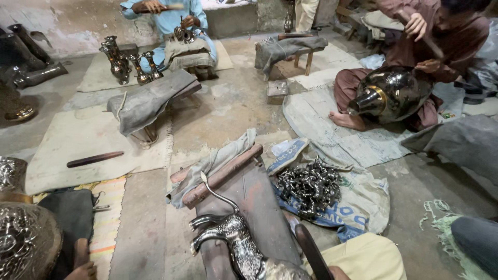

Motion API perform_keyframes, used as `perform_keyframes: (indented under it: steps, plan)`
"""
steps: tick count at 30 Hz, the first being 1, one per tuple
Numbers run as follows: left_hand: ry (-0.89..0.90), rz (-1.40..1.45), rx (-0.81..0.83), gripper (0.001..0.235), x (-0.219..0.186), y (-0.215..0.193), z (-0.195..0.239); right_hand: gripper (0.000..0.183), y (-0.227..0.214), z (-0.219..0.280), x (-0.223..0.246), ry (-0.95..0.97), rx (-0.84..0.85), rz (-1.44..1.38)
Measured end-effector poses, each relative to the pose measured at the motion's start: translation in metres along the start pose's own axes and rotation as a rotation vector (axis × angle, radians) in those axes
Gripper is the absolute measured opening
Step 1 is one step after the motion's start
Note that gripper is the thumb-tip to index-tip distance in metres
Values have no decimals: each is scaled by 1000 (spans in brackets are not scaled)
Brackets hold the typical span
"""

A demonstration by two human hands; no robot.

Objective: The person uses a hammer and chisel to engrave a silver lion figurine held on their lap. They repeatedly strike the chisel to create textured patterns on the animal's body and tail.

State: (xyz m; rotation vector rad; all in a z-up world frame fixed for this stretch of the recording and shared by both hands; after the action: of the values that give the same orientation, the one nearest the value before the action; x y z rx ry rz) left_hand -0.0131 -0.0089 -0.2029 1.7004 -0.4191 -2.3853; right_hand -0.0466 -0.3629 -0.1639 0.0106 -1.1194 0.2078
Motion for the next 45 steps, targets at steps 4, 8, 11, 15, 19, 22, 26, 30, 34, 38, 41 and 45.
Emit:
perform_keyframes:
  steps: [4, 8, 11, 15, 19, 22, 26, 30, 34, 38, 41, 45]
  plan:
    - [105, 114, 73, 39, 4, 21, 21, 34, 22, 6, 26, -168, 68, -26]
    - [247, 542, 294, 41, -6, 67, 70, 47, 7, 16, 45, 28, -107, -12]
    - [203, 164, 158, 35, -21, 73, 104, 45, 8, 29, 53, 63, -105, -11]
    - [98, 44, 118, 33, -65, 77, 101, 38, 5, 24, 59, 121, -108, 4]
    - [123, -98, 19, 38, -104, 50, 89, 35, -2, 28, 42, 169, -104, -162]
    - [133, -235, -109, 40, -129, 22, 79, 33, -10, 26, 45, 164, -121, -216]
    - [201, -356, -105, 42, -162, 13, 62, 41, -20, 26, 54, 196, -139, -366]
    - [364, -451, 28, 40, -192, 35, 44, 47, -21, 23, 63, 119, -32, -375]
    - [354, -500, 142, 39, -204, 58, 32, 43, -22, 13, 62, 141, 21, -356]
    - [390, -951, 127, 41, -214, 70, 30, 43, -26, 5, 82, 100, 34, -282]
    - [514, -935, 125, 42, -223, 75, 37, 44, -23, -5, 109, 40, 66, -159]
    - [584, -899, 151, 38, -222, 75, 40, 43, -9, -14, 161, -186, 43, 215]
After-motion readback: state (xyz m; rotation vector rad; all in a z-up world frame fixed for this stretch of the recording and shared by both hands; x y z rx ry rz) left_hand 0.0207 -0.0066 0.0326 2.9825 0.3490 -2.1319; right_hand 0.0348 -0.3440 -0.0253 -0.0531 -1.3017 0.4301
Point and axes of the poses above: each hand's wrist, its own z-axis away from the middle knuckle, its own y-axis out of the palm, x = y × z, the point moved 7 cm from there along -z, towards the middle knuckle, and after that the axes turned 7 degrees about -z, right-handed, at the moved point
